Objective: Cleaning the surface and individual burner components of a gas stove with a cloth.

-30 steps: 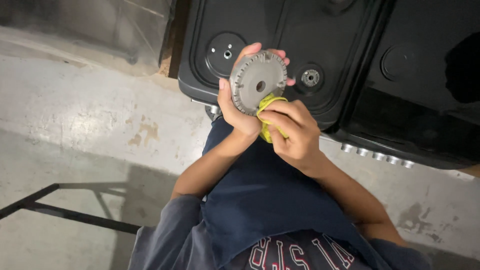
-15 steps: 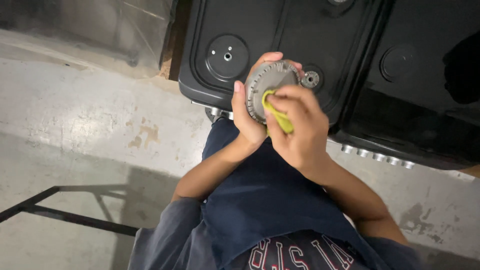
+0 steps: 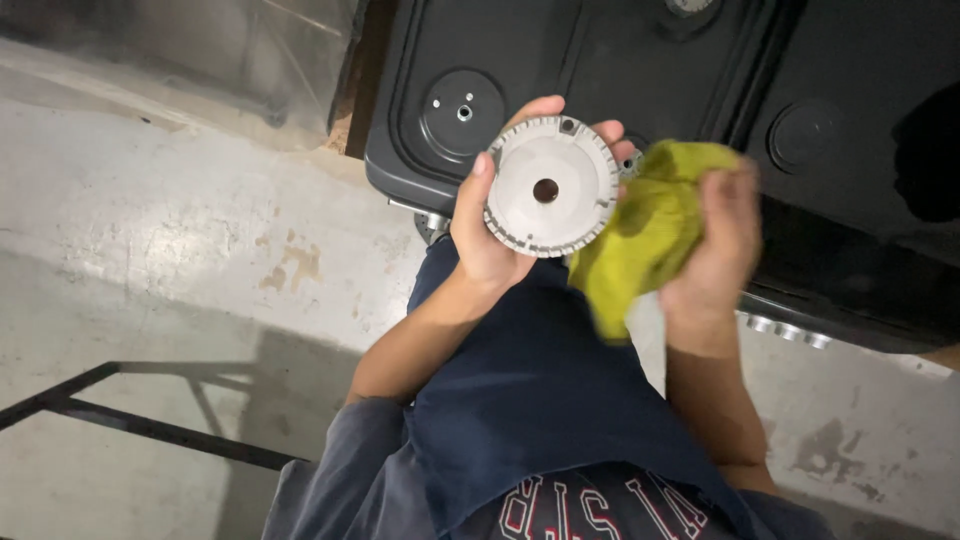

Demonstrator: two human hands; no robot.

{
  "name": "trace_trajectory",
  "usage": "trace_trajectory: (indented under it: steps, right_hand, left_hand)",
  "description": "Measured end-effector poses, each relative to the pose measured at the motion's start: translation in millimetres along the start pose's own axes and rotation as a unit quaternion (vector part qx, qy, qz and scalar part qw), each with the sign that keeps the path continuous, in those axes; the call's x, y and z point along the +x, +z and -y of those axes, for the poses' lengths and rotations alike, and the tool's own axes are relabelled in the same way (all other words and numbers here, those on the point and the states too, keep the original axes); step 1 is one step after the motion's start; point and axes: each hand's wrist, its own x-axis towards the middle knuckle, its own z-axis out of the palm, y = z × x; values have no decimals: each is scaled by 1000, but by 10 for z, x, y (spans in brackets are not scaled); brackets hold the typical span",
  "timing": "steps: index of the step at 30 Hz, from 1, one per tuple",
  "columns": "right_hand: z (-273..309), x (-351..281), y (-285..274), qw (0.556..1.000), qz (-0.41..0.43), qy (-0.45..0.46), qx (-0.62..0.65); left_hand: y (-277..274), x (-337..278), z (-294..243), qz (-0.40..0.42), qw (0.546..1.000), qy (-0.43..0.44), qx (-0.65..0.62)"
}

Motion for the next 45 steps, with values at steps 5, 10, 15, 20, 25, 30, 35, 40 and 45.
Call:
trace_trajectory:
  steps: [5, 10, 15, 20, 25, 30, 35, 40, 45]
  right_hand:
    - [34, -149, 313, 957, 80, 206, 188]
    - [-114, -254, 225, 972, 126, 114, 161]
    - [22, -301, 344, 993, 102, 65, 4]
    - [327, -212, 470, 824, 364, -164, -402]
    - [382, -244, 223, 843, 288, -141, -432]
    - [392, -161, 495, 891, 92, -201, -397]
    - [111, -160, 656, 777, 303, -290, -470]
    - [-13, 113, -131, 869, 294, -117, -380]
    - [-328, 621, -830, 914, -6, -70, -400]
  left_hand:
    - [-113, -18, 87, -22, 990, 45, 135]
    - [32, 34, 54, -115, 869, 130, 464]
    - [-129, -41, 121, -4, 698, 137, 703]
    - [-173, 26, 101, -49, 993, -31, 98]
    - [-142, 53, -6, -39, 998, -31, -34]
    - [-35, 54, 58, -67, 995, -56, -52]
    - [-282, 83, 151, -27, 1000, 7, -5]
    - [-719, 158, -763, -172, 981, 84, 30]
    - [-1606, -110, -1100, -231, 957, 82, 158]
